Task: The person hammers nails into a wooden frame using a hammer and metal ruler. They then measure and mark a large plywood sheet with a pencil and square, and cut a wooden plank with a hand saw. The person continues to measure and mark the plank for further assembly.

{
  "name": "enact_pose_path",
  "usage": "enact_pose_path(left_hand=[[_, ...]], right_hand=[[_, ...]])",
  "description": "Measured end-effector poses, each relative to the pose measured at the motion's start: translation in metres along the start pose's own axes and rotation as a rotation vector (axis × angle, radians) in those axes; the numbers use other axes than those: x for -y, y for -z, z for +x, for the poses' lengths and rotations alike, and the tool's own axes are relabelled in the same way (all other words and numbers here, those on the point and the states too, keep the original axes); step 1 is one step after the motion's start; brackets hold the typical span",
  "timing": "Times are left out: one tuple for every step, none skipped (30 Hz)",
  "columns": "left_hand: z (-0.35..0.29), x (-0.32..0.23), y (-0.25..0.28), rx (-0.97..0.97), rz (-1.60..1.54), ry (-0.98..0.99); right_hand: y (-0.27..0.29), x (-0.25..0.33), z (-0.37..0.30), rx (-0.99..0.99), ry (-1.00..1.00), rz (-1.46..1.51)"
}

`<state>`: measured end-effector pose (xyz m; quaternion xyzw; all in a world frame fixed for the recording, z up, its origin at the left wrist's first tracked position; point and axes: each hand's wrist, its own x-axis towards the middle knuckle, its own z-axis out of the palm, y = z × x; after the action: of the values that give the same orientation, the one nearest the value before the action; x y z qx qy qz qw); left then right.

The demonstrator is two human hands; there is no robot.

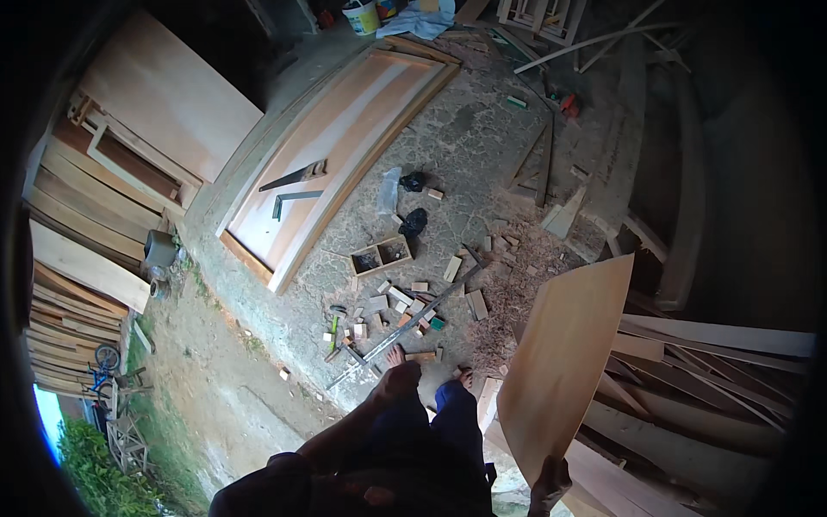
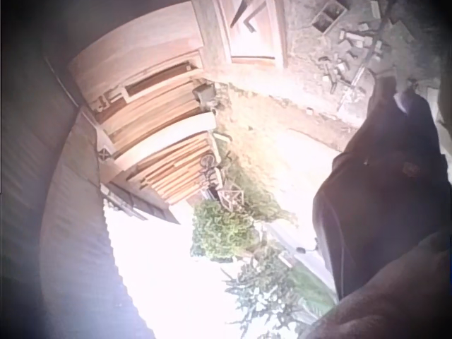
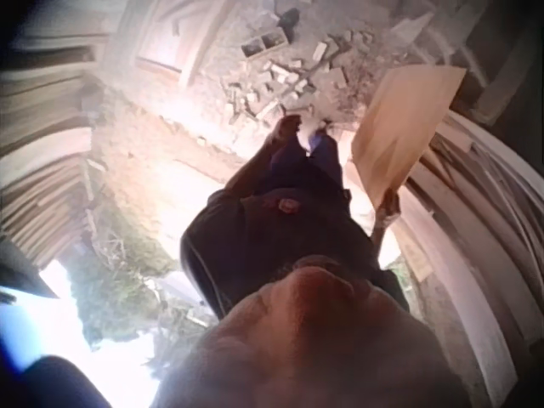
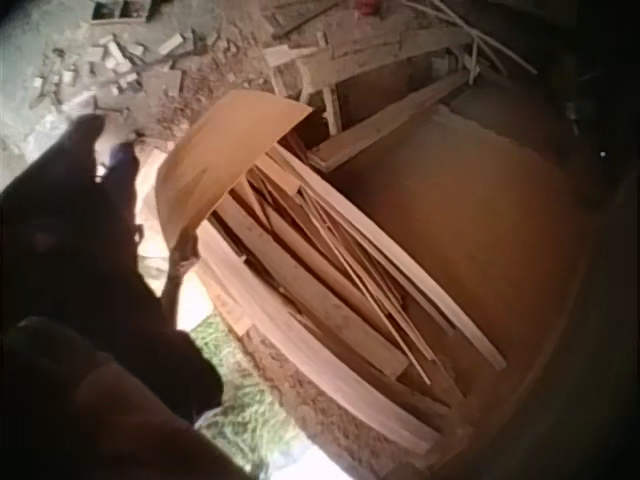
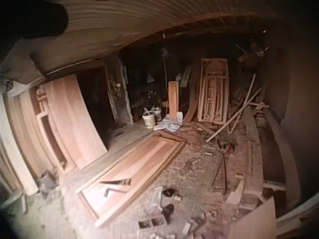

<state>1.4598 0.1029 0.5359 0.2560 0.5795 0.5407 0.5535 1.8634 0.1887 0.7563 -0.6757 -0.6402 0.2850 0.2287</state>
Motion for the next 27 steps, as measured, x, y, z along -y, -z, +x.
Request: enact_pose_path(left_hand=[[0.004,0.005,-0.009,0.058,0.176,-0.118],[0.016,-0.066,-0.052,0.061,0.034,0.318],[0.019,-0.086,-0.058,0.190,0.090,0.338],[0.020,-0.067,-0.062,0.287,0.063,0.194],[0.020,-0.075,-0.063,0.314,0.002,0.170],[0.019,-0.113,-0.067,0.354,-0.058,0.151],[0.010,-0.153,-0.071,0.307,-0.152,0.257],[-0.004,-0.199,-0.066,0.244,-0.245,0.364],[-0.014,-0.208,-0.055,0.161,-0.301,0.338],[-0.018,-0.228,-0.042,0.158,-0.294,0.273],[-0.021,-0.253,-0.024,0.153,-0.289,0.209],[-0.028,-0.268,-0.003,0.131,-0.282,0.146],[-0.033,-0.256,0.020,-0.034,-0.343,0.296],[-0.037,-0.251,0.039,-0.188,-0.490,0.270],[-0.047,-0.253,0.059,-0.295,-0.545,0.214],[-0.058,-0.251,0.079,-0.387,-0.606,0.159],[-0.066,-0.232,0.103,-0.480,-0.611,0.164],[-0.075,-0.213,0.126,-0.569,-0.620,0.171],[-0.089,-0.216,0.141,-0.619,-0.675,0.077],[-0.104,-0.222,0.157,-0.667,-0.728,-0.017],[-0.122,-0.224,0.174,-0.751,-0.761,-0.053],[-0.134,-0.224,0.188,-0.817,-0.801,-0.087],[-0.143,-0.223,0.200,-0.868,-0.832,-0.166],[-0.151,-0.220,0.210,-0.917,-0.867,-0.247],[-0.158,-0.214,0.222,-0.961,-0.876,-0.263],[-0.163,-0.207,0.233,-1.006,-0.886,-0.278],[-0.167,-0.199,0.245,-1.040,-0.889,-0.326]], right_hand=[[0.004,0.014,-0.004,0.044,0.054,-0.041],[0.014,0.023,-0.005,0.036,0.239,-0.157],[0.013,0.037,0.001,0.066,0.448,-0.230],[0.006,0.051,0.007,0.093,0.658,-0.298],[0.000,0.063,0.014,0.127,0.698,-0.321],[-0.008,0.076,0.019,0.155,0.728,-0.345],[-0.019,0.091,0.024,0.185,0.759,-0.369],[-0.034,0.111,0.029,0.226,0.796,-0.381],[-0.047,0.152,0.030,0.285,0.850,-0.420],[-0.062,0.174,0.034,0.348,0.896,-0.461],[-0.079,0.193,0.037,0.413,0.941,-0.503],[-0.099,0.212,0.040,0.490,0.994,-0.535],[-0.121,0.233,0.041,0.528,1.071,-0.478],[-0.142,0.252,0.042,0.558,1.137,-0.432],[-0.165,0.272,0.043,0.589,1.206,-0.373],[-0.185,0.289,0.043,0.627,1.255,-0.345],[-0.206,0.307,0.039,0.669,1.303,-0.309],[-0.222,0.326,0.037,0.711,1.348,-0.280],[-0.235,0.349,0.036,0.771,1.373,-0.201],[-0.247,0.372,0.035,0.831,1.395,-0.120],[-0.257,0.388,0.034,0.896,1.423,-0.027],[-0.263,0.396,0.038,0.868,1.394,-0.009],[-0.270,0.400,0.044,0.838,1.368,0.006],[-0.277,0.401,0.053,0.807,1.344,0.018],[-0.292,0.393,0.063,0.798,1.250,0.064],[-0.304,0.382,0.076,0.813,1.123,0.013],[-0.317,0.371,0.088,0.833,0.999,-0.028]])
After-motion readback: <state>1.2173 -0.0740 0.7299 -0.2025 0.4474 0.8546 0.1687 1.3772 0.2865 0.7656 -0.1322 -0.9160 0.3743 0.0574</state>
